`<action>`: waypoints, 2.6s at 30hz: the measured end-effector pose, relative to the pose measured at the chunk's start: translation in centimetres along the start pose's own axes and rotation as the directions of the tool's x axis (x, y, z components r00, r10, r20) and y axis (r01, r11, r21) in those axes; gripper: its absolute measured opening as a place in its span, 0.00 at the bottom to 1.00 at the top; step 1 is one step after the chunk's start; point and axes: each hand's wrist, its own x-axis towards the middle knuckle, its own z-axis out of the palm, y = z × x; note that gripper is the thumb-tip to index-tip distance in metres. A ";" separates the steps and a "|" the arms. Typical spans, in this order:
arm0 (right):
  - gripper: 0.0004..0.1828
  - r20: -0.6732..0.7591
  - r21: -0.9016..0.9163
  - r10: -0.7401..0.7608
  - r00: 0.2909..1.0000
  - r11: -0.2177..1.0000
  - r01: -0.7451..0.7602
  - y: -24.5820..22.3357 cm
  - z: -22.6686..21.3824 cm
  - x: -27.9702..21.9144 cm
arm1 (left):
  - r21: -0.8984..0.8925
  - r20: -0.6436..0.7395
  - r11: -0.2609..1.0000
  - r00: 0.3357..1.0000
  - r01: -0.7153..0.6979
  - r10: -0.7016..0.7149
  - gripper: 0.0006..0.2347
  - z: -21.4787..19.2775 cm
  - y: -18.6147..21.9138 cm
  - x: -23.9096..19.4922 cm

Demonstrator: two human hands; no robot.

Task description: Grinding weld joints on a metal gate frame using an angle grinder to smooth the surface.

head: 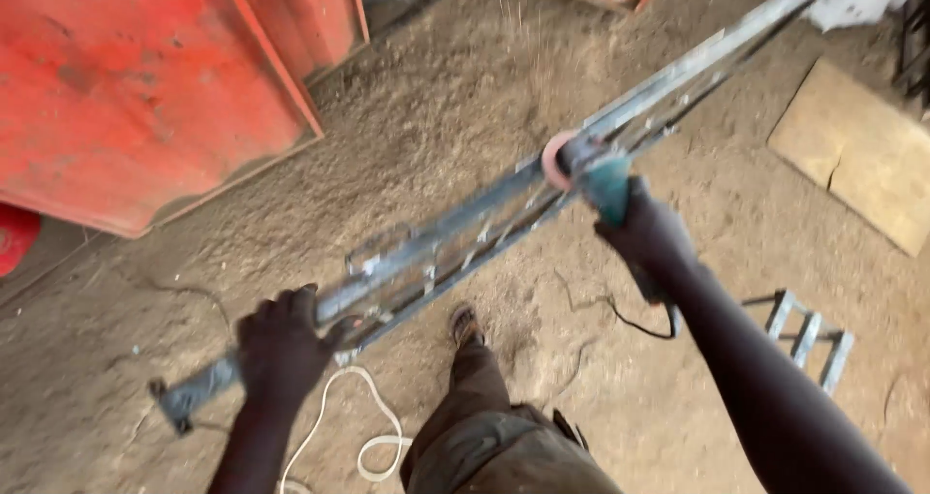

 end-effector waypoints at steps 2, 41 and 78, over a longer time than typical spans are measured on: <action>0.36 0.006 -0.010 -0.027 1.000 1.000 0.027 0.3 0.9 -1.4 | -0.008 0.096 1.000 0.995 0.011 -0.011 0.26 -1.0 -0.9 -0.6; 0.28 -0.016 0.327 0.400 0.917 0.868 -0.373 -8.0 0.8 -7.4 | -0.308 0.547 0.939 0.779 -0.155 0.308 0.21 -11.7 -8.6 21.9; 0.24 -0.050 -0.015 0.014 0.999 1.000 -0.015 -15.9 -2.4 10.4 | 0.002 -0.259 0.935 0.903 0.356 -0.343 0.23 0.0 -19.0 16.8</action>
